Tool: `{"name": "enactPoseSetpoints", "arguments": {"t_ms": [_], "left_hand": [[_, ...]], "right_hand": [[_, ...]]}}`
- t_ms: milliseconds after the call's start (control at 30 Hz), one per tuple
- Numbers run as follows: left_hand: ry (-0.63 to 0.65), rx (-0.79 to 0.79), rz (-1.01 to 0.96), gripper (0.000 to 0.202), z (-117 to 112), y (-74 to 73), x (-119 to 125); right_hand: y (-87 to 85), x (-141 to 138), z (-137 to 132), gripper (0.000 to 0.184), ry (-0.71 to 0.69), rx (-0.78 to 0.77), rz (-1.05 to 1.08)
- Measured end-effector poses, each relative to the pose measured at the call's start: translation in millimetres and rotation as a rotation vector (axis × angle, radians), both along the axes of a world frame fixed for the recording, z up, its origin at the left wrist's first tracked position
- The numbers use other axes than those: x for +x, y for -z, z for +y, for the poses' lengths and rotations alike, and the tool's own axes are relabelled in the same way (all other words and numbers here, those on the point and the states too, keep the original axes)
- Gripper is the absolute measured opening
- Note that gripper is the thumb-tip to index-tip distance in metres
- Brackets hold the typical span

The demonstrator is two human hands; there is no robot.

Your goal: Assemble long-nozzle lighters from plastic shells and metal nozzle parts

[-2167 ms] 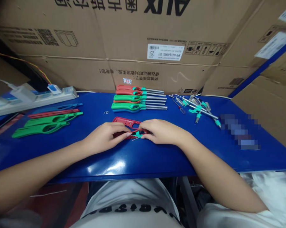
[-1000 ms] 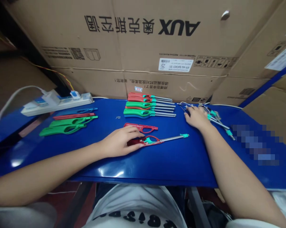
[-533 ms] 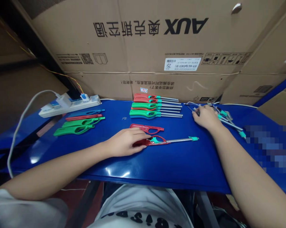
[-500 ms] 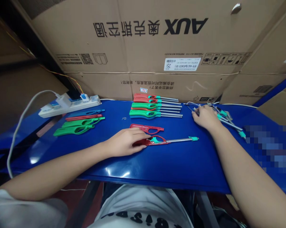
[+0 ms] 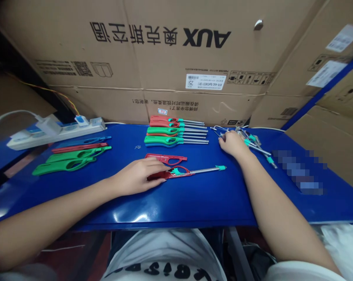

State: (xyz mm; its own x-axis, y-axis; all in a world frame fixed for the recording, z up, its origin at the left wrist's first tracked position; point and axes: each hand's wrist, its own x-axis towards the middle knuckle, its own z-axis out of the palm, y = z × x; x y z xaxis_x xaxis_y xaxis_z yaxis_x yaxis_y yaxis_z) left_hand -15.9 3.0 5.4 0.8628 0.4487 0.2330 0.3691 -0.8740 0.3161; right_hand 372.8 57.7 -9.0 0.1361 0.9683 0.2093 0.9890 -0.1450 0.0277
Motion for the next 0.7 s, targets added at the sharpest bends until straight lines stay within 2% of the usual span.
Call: {"name": "enactPoseSetpoints", "arguments": {"t_ms": [233, 433, 600, 700], "left_hand": [[0.016, 0.0, 0.003, 0.03, 1, -0.5, -1], [0.008, 0.007, -0.001, 0.029, 2, 0.4, -1], [0.01, 0.038, -0.012, 0.028, 2, 1.6, -2], [0.01, 0.123, 0.012, 0.03, 2, 2.9, -2]], "right_hand": [[3.0, 5, 4, 0.019, -0.032, 0.078, 0.049], [6.0, 9, 3, 0.021, 0.014, 0.133, 0.084], [0.2, 3, 1, 0.026, -0.032, 0.205, 0.124], [-4.7, -2, -2, 0.029, -0.057, 0.268, 0.151]]}}
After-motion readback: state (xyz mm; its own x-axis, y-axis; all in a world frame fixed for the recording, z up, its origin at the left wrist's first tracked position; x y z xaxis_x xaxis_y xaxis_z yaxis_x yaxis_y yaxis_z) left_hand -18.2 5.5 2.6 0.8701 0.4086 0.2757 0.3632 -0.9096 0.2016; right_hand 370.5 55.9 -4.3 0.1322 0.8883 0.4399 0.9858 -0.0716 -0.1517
